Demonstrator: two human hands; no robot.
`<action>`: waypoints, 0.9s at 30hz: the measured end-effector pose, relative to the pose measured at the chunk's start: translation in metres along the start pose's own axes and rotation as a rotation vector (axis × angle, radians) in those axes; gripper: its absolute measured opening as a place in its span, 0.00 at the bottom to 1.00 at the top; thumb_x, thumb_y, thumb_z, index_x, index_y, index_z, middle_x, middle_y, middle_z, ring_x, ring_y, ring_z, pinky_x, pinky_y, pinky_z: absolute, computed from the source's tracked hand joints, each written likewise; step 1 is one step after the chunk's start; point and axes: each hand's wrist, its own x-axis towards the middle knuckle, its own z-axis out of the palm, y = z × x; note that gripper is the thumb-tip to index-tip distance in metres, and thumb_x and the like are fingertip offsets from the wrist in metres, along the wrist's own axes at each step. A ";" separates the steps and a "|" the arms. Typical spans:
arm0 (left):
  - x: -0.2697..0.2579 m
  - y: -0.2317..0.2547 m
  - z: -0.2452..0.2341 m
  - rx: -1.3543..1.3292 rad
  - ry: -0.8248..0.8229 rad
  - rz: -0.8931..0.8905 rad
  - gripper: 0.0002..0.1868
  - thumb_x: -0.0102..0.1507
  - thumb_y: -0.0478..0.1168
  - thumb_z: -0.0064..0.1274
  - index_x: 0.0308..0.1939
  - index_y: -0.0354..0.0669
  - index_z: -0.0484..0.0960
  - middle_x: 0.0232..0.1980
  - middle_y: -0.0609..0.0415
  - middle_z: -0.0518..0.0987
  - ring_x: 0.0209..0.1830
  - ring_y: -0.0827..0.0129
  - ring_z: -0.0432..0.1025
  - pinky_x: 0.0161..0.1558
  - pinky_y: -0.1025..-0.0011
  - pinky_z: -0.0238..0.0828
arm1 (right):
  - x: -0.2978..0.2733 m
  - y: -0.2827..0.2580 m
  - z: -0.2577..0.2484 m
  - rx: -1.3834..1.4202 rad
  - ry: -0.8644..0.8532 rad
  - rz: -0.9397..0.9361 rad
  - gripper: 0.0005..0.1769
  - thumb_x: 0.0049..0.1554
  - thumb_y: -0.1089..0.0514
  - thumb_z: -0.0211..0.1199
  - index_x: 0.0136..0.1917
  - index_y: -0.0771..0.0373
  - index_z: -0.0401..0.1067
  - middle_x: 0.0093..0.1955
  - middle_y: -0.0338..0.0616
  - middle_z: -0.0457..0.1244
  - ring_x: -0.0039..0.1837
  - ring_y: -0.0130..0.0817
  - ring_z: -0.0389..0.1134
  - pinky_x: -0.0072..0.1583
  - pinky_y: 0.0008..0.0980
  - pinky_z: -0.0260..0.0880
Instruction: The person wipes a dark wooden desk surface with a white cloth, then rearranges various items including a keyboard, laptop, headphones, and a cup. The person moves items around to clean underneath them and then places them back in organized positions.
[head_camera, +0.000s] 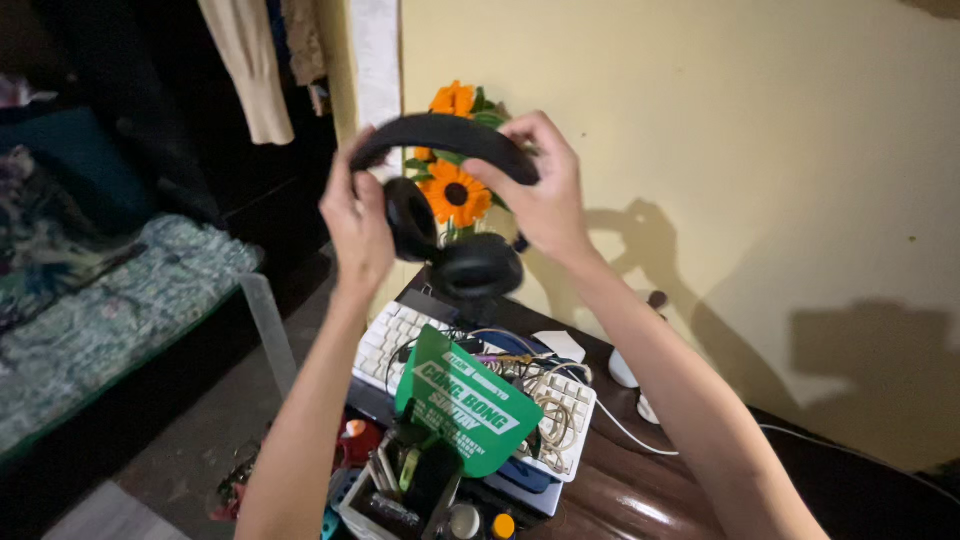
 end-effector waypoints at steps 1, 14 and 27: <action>0.008 0.002 -0.009 0.049 0.022 0.021 0.27 0.76 0.53 0.42 0.68 0.34 0.73 0.61 0.43 0.81 0.64 0.62 0.75 0.67 0.66 0.69 | 0.003 0.001 0.011 -0.025 0.003 0.039 0.19 0.56 0.59 0.77 0.51 0.63 0.68 0.46 0.38 0.69 0.48 0.24 0.70 0.51 0.28 0.73; 0.030 -0.066 -0.036 0.735 -0.215 0.040 0.21 0.76 0.45 0.44 0.35 0.36 0.80 0.38 0.44 0.77 0.45 0.47 0.73 0.59 0.51 0.62 | -0.048 0.099 0.145 -0.388 -0.075 0.010 0.25 0.55 0.60 0.70 0.61 0.62 0.61 0.56 0.56 0.63 0.57 0.57 0.68 0.54 0.48 0.70; 0.017 -0.198 -0.043 0.684 -0.202 -0.038 0.14 0.65 0.41 0.48 0.32 0.34 0.82 0.39 0.41 0.79 0.46 0.45 0.74 0.47 0.49 0.66 | -0.098 0.240 0.110 -0.489 -0.665 0.573 0.30 0.61 0.55 0.56 0.74 0.66 0.62 0.66 0.65 0.65 0.68 0.56 0.66 0.67 0.46 0.65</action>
